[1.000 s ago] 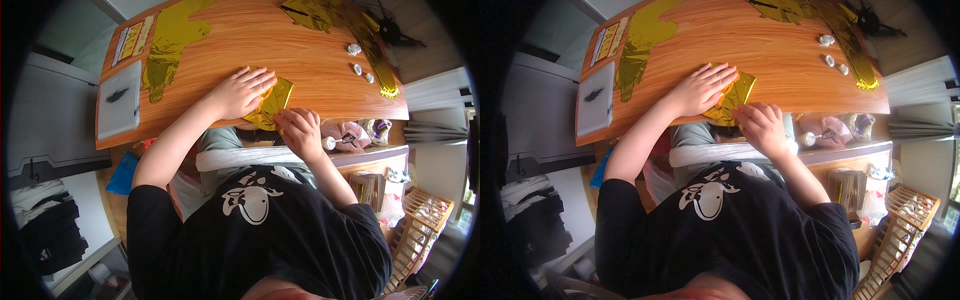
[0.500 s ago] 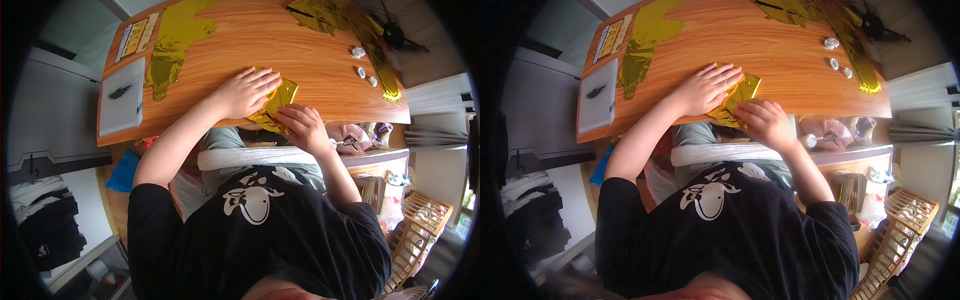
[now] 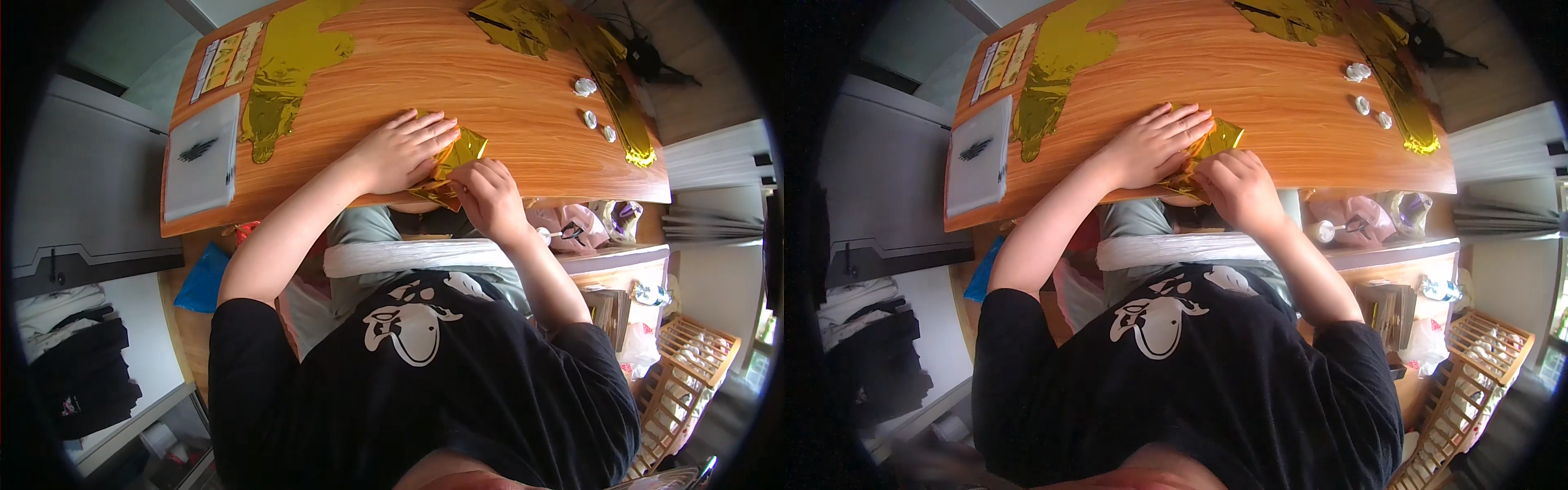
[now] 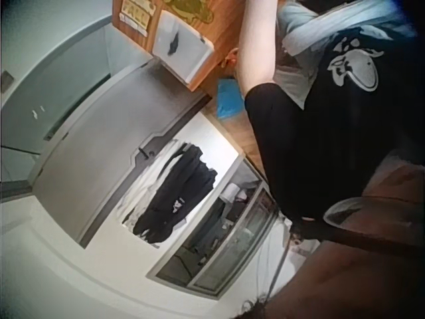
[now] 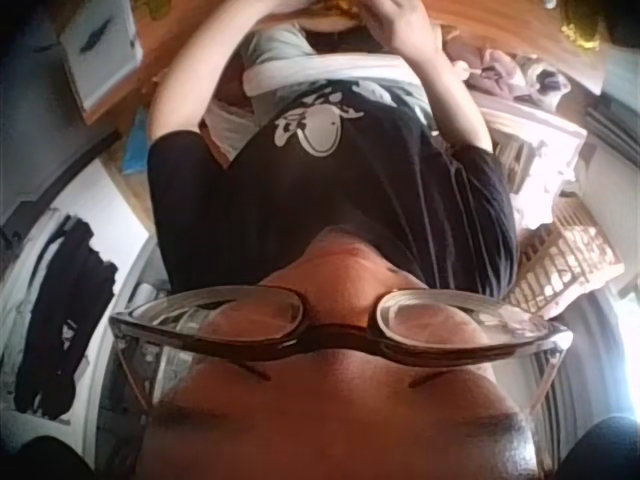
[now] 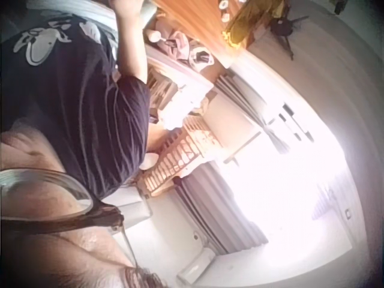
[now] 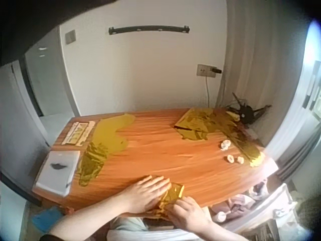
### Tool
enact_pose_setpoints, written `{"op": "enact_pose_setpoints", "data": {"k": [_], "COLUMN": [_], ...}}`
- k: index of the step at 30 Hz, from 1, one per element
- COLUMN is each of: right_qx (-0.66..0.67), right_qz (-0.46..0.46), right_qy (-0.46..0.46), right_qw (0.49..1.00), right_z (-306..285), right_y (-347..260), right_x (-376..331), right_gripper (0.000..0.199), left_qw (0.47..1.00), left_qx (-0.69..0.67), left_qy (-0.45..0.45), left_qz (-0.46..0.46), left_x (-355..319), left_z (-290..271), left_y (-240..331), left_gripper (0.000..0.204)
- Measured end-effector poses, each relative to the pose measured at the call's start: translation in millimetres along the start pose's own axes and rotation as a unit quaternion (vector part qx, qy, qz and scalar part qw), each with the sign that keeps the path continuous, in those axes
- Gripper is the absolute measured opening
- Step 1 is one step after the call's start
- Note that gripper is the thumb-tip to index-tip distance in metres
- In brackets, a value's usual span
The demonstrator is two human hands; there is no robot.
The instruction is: The person folds a foil balloon by hand on a table, attaches it onto a cardboard backing card, and places the package into an organizer.
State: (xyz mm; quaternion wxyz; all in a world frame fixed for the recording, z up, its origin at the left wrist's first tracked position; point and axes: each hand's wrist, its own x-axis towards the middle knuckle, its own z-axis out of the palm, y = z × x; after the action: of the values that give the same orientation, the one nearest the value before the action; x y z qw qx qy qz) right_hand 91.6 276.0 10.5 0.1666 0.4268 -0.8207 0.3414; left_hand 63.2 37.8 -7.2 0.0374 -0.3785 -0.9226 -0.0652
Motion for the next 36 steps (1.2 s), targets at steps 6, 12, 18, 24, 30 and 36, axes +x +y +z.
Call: {"op": "enact_pose_setpoints", "data": {"k": [6, 12, 18, 24, 30, 36], "right_qx": [0.053, 0.126, 0.118, 0.114, 0.063, 0.012], "right_qz": [0.129, 0.241, 0.216, 0.237, 0.223, 0.224], "right_qy": [-0.018, -0.060, -0.045, -0.053, -0.040, -0.015], "right_qw": [0.990, 0.960, 0.968, 0.963, 0.972, 0.974], "right_z": [3.1, 0.0, 3.3, 7.5, 11.7, 23.3], "right_y": [0.4, 3.3, 8.4, 8.7, 4.9, 2.9], "right_x": [15.7, 24.3, 25.3, 28.3, 32.4, 33.8], "right_gripper": [0.011, 0.015, 0.017, 0.015, 0.016, 0.016], "left_qw": [0.999, 0.966, 0.972, 0.953, 0.957, 0.957], "left_qx": [-0.030, -0.175, -0.148, -0.155, -0.142, -0.151], "left_qy": [-0.020, -0.188, -0.185, -0.258, -0.254, -0.247], "left_qz": [-0.017, -0.010, -0.006, -0.023, -0.016, -0.016], "left_x": [-1.0, 14.8, 3.6, -2.2, -2.9, -5.7], "left_z": [-2.9, -22.7, -60.0, -68.8, -66.8, -65.0], "left_y": [-1.4, -25.1, -35.0, -46.7, -48.9, -49.4], "left_gripper": [0.062, 0.082, 0.088, 0.104, 0.111, 0.112]}}
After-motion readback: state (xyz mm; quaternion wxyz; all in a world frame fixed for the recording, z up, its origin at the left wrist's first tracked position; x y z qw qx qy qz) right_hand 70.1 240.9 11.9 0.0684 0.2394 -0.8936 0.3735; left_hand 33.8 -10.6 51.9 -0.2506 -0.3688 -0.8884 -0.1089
